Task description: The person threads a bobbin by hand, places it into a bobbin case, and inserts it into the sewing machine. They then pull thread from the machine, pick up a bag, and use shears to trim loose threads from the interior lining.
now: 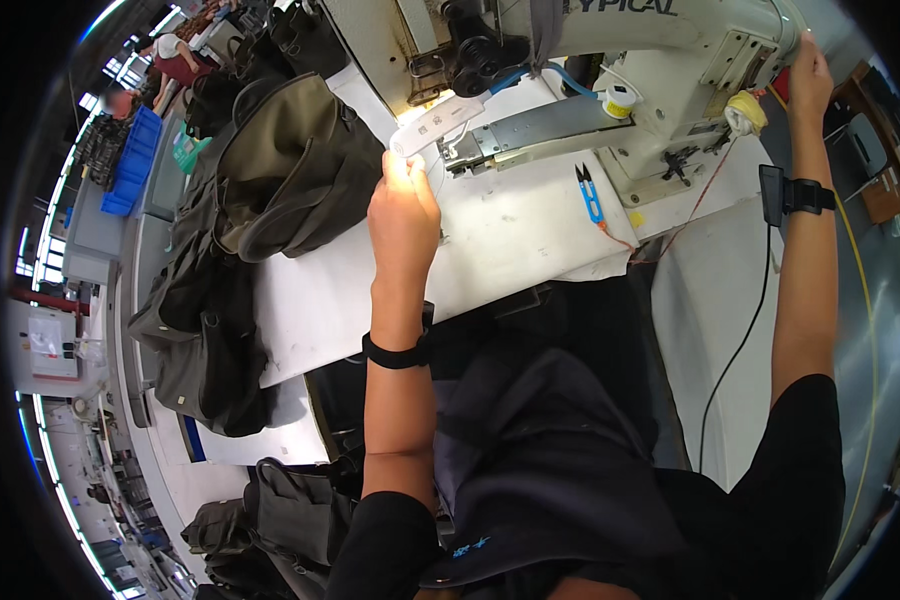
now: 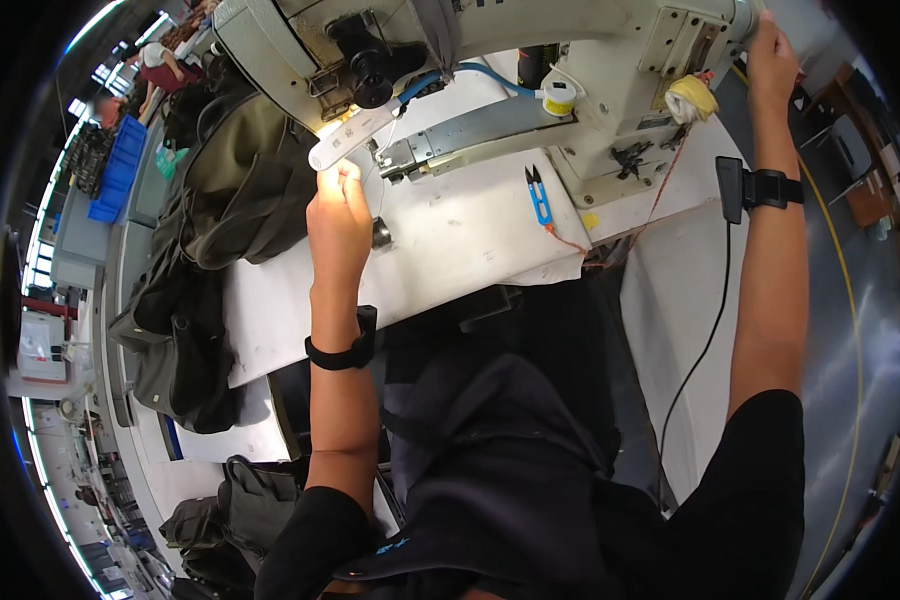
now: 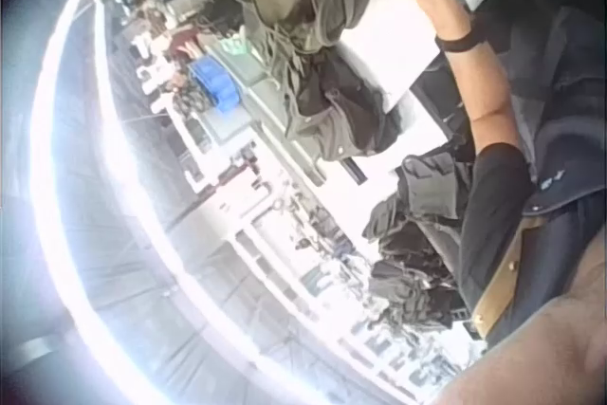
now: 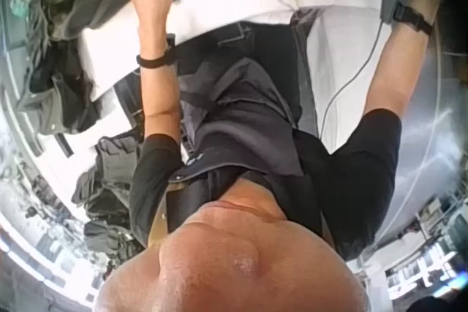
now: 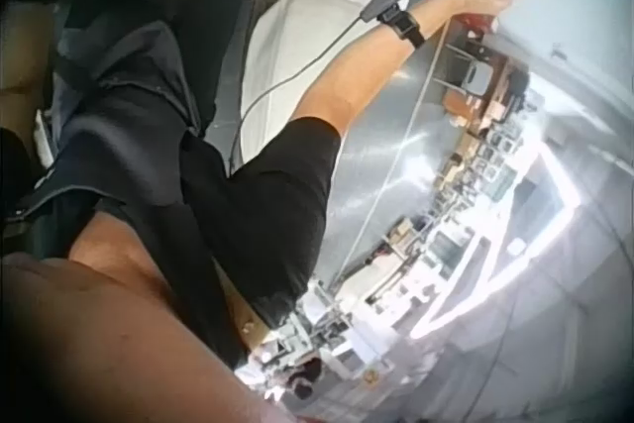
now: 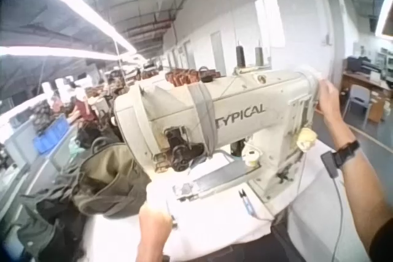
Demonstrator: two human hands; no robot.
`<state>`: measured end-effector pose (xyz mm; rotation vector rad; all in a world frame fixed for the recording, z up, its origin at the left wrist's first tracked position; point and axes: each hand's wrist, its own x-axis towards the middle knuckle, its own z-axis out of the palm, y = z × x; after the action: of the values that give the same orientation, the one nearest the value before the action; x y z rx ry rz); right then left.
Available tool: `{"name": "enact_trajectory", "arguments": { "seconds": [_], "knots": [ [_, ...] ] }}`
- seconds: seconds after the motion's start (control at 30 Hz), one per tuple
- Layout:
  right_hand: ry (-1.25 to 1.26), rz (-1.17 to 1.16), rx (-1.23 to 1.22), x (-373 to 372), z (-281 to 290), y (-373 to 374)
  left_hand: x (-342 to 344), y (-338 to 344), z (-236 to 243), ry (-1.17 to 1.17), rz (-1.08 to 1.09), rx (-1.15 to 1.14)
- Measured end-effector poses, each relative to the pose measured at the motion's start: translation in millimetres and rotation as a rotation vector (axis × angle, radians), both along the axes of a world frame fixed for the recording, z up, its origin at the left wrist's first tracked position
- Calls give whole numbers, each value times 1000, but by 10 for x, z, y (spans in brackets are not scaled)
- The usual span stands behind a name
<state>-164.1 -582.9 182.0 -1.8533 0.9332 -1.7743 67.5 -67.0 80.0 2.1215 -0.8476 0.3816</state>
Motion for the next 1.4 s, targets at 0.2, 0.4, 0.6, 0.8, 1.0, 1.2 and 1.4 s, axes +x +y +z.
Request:
{"name": "enact_trajectory", "arguments": {
  "seconds": [0.2, 0.4, 0.6, 0.8, 1.0, 1.2, 1.4],
  "knots": [
    [-54, 89, 3, 1, 78, 113, 7, -10, 81, -196, -32, -20],
    [76, 106, 11, -71, 219, -56, 30, -14, 79, -319, -49, -50],
    [395, 201, 139, -121, 634, -107, 307, 267, 15, -446, -52, 31],
    [-11, -76, -170, 85, 3, 237, 275, 425, -5, -432, -96, 95],
    [-74, 167, 50, 6, 88, 350, 301, 624, -38, -462, -21, 256],
    [-77, 73, 10, 64, 28, 278, 268, 668, -223, -167, 130, 398],
    [-45, 117, 15, 41, 106, 317, 193, 233, -35, 266, -217, 40]
  ]
}}
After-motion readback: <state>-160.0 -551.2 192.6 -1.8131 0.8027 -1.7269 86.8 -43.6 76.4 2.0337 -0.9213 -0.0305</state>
